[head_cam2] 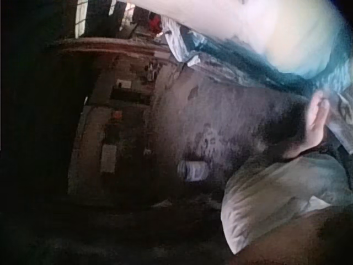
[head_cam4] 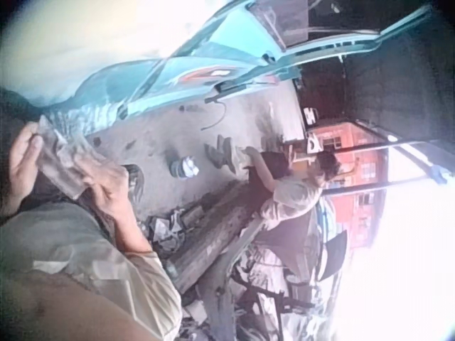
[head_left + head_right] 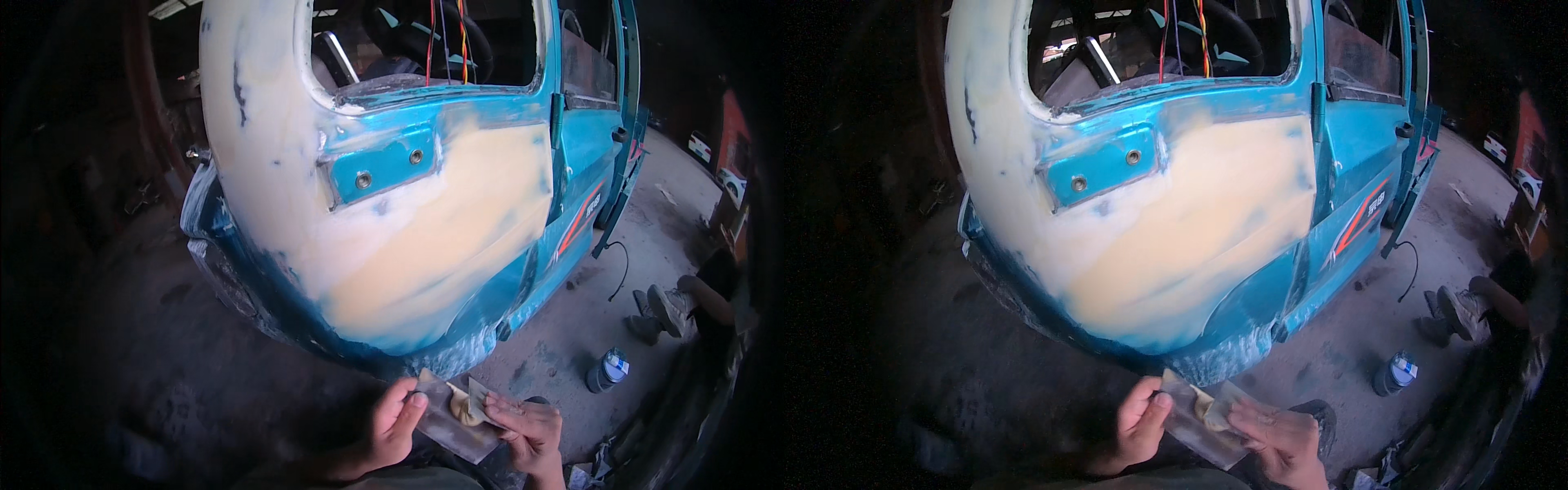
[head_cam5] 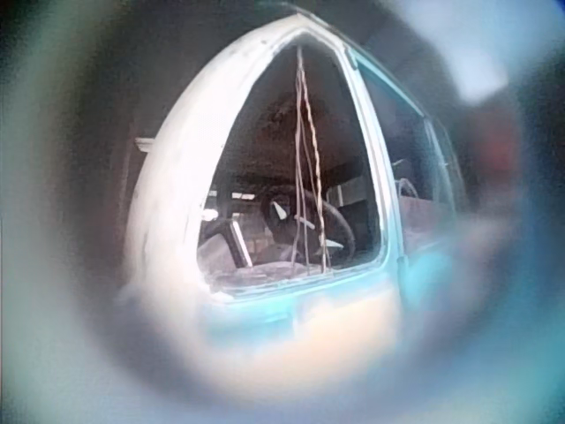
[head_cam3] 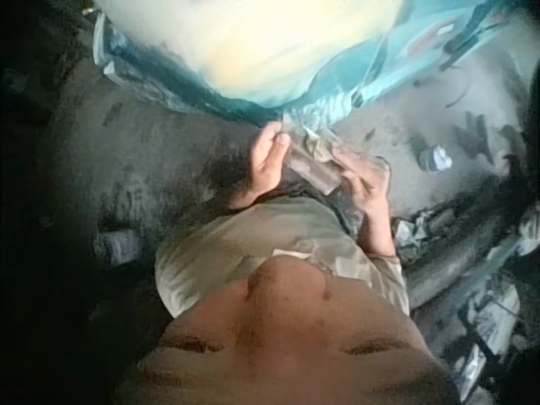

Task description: The person applies a beige body filler to the side of a teal three-wheeled vehicle using a metal spreader. They repeatedly scoop filler from a plastic sheet and smooth it over a large area of the vehicle's side panel.

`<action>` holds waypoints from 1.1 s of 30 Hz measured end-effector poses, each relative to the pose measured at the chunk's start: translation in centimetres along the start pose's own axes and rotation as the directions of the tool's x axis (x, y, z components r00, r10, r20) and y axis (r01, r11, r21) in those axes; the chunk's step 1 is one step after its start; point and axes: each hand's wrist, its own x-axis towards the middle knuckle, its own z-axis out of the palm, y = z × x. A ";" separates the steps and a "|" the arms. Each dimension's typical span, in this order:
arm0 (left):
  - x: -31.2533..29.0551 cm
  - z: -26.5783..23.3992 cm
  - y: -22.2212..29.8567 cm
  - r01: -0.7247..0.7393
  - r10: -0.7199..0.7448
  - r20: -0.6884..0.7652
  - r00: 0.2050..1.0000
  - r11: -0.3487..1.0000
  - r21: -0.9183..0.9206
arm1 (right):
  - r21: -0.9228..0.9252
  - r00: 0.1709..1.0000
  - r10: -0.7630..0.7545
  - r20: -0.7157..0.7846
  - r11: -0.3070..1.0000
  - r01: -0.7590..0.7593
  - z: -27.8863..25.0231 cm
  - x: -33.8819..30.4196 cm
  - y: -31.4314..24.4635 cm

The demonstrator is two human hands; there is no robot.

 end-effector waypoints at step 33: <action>2.8 4.2 6.3 -0.290 0.302 -0.403 0.864 0.953 0.093 | -0.519 0.906 -0.409 -0.110 0.801 0.299 2.5 3.5 -3.9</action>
